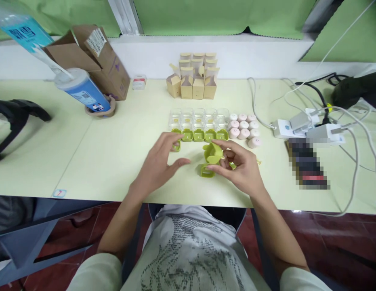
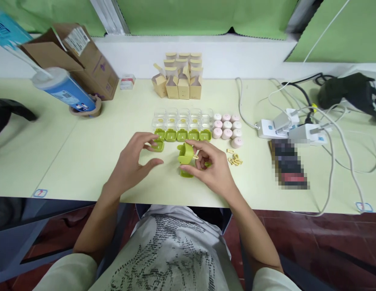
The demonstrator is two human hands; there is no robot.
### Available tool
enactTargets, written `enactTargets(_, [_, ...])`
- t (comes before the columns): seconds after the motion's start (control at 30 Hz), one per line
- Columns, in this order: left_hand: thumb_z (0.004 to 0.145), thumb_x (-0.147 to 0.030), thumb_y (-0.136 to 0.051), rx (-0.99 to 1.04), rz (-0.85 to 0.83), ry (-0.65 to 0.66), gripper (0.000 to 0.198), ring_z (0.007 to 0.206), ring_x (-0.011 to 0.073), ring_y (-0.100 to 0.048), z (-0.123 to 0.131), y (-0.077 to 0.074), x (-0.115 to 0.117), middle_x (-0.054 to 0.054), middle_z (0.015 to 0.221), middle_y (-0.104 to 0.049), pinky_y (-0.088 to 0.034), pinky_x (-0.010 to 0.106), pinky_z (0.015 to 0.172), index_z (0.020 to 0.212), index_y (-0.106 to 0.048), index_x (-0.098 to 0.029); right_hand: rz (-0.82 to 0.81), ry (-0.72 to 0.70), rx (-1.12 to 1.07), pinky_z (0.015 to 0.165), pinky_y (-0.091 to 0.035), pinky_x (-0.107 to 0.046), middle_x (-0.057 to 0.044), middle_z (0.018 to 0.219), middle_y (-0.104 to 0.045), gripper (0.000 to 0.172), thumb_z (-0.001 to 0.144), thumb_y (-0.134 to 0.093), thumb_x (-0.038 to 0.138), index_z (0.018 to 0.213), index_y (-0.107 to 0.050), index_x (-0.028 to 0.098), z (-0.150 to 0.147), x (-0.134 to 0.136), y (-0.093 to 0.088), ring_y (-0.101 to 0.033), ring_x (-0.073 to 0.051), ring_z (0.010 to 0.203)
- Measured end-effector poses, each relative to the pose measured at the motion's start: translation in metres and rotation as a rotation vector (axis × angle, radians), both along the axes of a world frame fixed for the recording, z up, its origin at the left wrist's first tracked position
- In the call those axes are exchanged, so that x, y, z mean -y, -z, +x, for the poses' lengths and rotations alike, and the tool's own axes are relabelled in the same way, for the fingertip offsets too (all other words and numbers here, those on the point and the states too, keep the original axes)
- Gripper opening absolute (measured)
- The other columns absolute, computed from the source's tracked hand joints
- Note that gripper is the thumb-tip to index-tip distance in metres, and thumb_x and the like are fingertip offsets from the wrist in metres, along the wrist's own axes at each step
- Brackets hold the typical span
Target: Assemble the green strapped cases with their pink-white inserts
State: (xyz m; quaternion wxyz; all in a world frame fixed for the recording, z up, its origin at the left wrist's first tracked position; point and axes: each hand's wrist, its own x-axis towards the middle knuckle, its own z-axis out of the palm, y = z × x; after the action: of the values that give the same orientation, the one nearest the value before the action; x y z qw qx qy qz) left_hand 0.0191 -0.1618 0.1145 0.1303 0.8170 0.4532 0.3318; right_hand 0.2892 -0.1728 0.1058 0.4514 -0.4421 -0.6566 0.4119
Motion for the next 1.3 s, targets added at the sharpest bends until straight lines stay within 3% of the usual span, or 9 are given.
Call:
enactTargets(0.1, [0.106,-0.055,-0.07,0.213,-0.113,0.227,0.063,0.123,0.0239,-0.073,0.021,-0.001,0.011,0.012,0.147,-0.065,-0.07,0.036,0.094,0.162,-0.049,-0.034,0.112,-0.019,0.144,0.076,-0.067,-0.038,-0.005,0.107,-0.075,0.054,0.094,-0.09,0.038,0.145,-0.074,0.03,-0.007,0.004,0.004,-0.07,-0.018,0.076])
enactTargets(0.2, [0.108,-0.041,-0.072,0.266,-0.071,0.167,0.049,0.129,0.024,-0.072,0.035,0.008,0.013,0.01,0.142,-0.072,-0.068,0.038,0.102,0.154,-0.059,-0.032,0.036,-0.05,-0.028,0.088,-0.07,-0.04,-0.007,0.111,-0.078,0.051,0.094,-0.09,0.035,0.141,-0.074,0.026,-0.011,0.006,0.004,-0.079,-0.022,0.093])
enactTargets(0.27, [0.105,-0.041,-0.076,0.341,-0.078,0.119,0.046,0.126,0.0224,-0.074,0.036,0.014,0.01,0.01,0.138,-0.075,-0.067,0.035,0.101,0.147,-0.065,-0.027,-0.041,-0.056,-0.16,0.091,-0.071,-0.038,-0.007,0.109,-0.081,0.04,0.092,-0.091,0.033,0.129,-0.08,0.025,-0.011,0.005,0.002,-0.081,-0.021,0.094])
enactTargets(0.37, [0.101,-0.048,-0.081,0.416,-0.136,0.126,0.052,0.121,0.0219,-0.077,0.032,0.019,0.007,0.011,0.138,-0.076,-0.067,0.034,0.101,0.145,-0.066,-0.025,-0.073,-0.012,-0.239,0.086,-0.073,-0.035,-0.005,0.102,-0.084,0.027,0.088,-0.095,0.032,0.113,-0.085,0.026,-0.011,0.004,-0.004,-0.083,-0.02,0.088])
enactTargets(0.57, [0.096,-0.048,-0.086,0.404,-0.114,0.164,0.052,0.117,0.0216,-0.079,0.033,0.019,0.007,0.009,0.133,-0.079,-0.067,0.036,0.102,0.14,-0.07,-0.025,-0.125,0.021,-0.294,0.073,-0.075,-0.037,-0.002,0.079,-0.083,0.023,0.086,-0.098,0.037,0.1,-0.087,0.023,-0.013,0.006,-0.011,-0.082,-0.02,0.069])
enactTargets(0.87, [0.092,-0.037,-0.091,0.342,0.023,0.199,0.051,0.117,0.0213,-0.079,0.037,0.014,0.009,0.008,0.126,-0.082,-0.066,0.036,0.103,0.138,-0.071,-0.026,-0.092,-0.032,-0.25,0.069,-0.074,-0.036,-0.004,0.083,-0.084,0.018,0.089,-0.095,0.04,0.094,-0.088,0.024,-0.004,0.005,-0.009,-0.081,-0.02,0.069])
enactTargets(1.07, [0.099,-0.038,-0.084,0.29,0.084,0.11,0.046,0.12,0.0234,-0.079,0.044,0.023,0.013,0.008,0.129,-0.082,-0.066,0.04,0.106,0.142,-0.071,-0.029,-0.048,0.007,-0.205,0.069,-0.072,-0.035,-0.003,0.083,-0.081,0.02,0.091,-0.092,0.043,0.093,-0.087,0.023,-0.008,0.007,-0.009,-0.079,-0.019,0.068])
enactTargets(1.17, [0.1,-0.036,-0.083,0.296,0.11,0.086,0.043,0.12,0.0229,-0.079,0.047,0.026,0.014,0.008,0.129,-0.082,-0.066,0.039,0.106,0.14,-0.072,-0.028,-0.097,-0.042,-0.218,0.065,-0.069,-0.034,-0.003,0.082,-0.08,0.022,0.092,-0.091,0.045,0.093,-0.086,0.023,-0.007,0.003,-0.006,-0.077,-0.018,0.067])
enactTargets(1.3, [0.096,-0.039,-0.088,0.36,0.052,0.118,0.046,0.116,0.0215,-0.08,0.048,0.022,0.015,0.007,0.127,-0.082,-0.067,0.037,0.103,0.137,-0.072,-0.027,-0.098,-0.103,-0.289,0.07,-0.061,-0.027,-0.002,0.089,-0.077,0.029,0.083,-0.099,0.045,0.087,-0.081,0.023,-0.006,-0.009,0.004,-0.072,-0.015,0.08])
